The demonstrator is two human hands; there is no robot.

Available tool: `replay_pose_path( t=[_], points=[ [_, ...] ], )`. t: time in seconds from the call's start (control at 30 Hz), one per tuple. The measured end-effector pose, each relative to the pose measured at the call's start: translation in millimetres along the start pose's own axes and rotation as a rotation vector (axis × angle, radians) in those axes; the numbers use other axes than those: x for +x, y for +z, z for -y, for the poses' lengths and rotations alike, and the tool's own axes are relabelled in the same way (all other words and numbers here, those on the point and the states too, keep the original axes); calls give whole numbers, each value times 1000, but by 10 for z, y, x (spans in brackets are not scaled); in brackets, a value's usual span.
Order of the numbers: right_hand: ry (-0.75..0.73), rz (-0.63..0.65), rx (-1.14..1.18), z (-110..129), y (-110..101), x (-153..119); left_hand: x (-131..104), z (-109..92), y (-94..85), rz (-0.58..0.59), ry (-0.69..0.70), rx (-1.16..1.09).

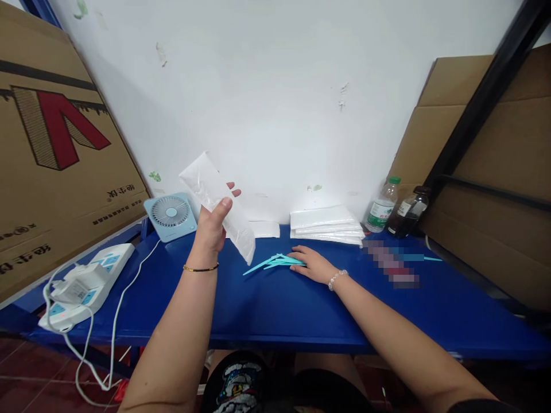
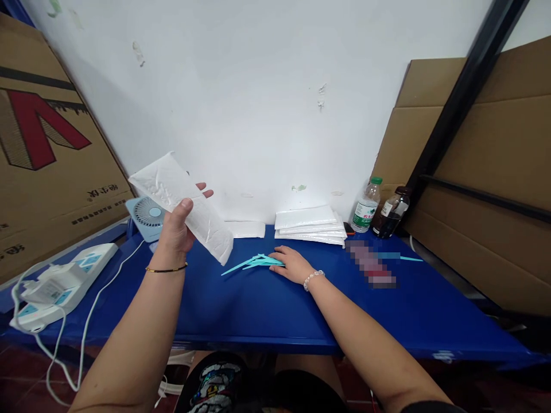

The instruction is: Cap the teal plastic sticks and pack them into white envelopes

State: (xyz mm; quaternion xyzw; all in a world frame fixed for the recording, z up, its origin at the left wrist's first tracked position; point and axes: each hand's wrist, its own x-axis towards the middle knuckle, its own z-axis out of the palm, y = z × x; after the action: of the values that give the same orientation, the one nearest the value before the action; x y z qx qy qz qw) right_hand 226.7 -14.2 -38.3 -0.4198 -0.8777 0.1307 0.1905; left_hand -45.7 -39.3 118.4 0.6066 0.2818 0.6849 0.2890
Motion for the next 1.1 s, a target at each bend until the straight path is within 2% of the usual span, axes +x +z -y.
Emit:
replay_pose_path(
  t=[0.07, 0.17, 0.23, 0.3, 0.37, 0.43, 0.5, 0.63, 0.77, 0.87, 0.93, 1.0, 1.1],
  points=[
    [-11, 9, 13, 3, -19, -10, -8, 67, -51, 102, 5, 226],
    [-30, 16, 86, -25, -90, -37, -89, 309, -202, 355, -37, 730],
    [-1, -17, 162, -84, -159, -57, -182, 527, -341, 508, -164, 1052],
    [56, -86, 209, -175, -224, -77, -279, 738, -473, 583, -280, 1254],
    [104, -150, 203, -277, -267, -91, -354, 900, -547, 643, -296, 1281],
    [121, -180, 175, -360, -280, -99, -400, 996, -520, 640, -247, 1212],
    [120, -179, 156, -398, -271, -98, -429, 1037, -392, 659, -200, 1155],
    [59, -142, 130, -361, -242, -85, -480, 1080, -54, 818, -172, 1196],
    [-22, -74, 135, -305, -258, -85, -482, 1150, 64, 883, -219, 1205],
    [-7, -60, 163, -288, -279, -88, -423, 1174, 64, 864, -261, 1203],
    [45, -116, 187, -274, -282, -82, -375, 1161, 113, 793, -266, 1201],
    [107, -216, 224, -251, -277, -68, -342, 1136, 229, 739, -225, 1184],
    [124, -312, 261, -210, -272, -37, -337, 1102, 492, 763, -104, 1146]
  ],
)
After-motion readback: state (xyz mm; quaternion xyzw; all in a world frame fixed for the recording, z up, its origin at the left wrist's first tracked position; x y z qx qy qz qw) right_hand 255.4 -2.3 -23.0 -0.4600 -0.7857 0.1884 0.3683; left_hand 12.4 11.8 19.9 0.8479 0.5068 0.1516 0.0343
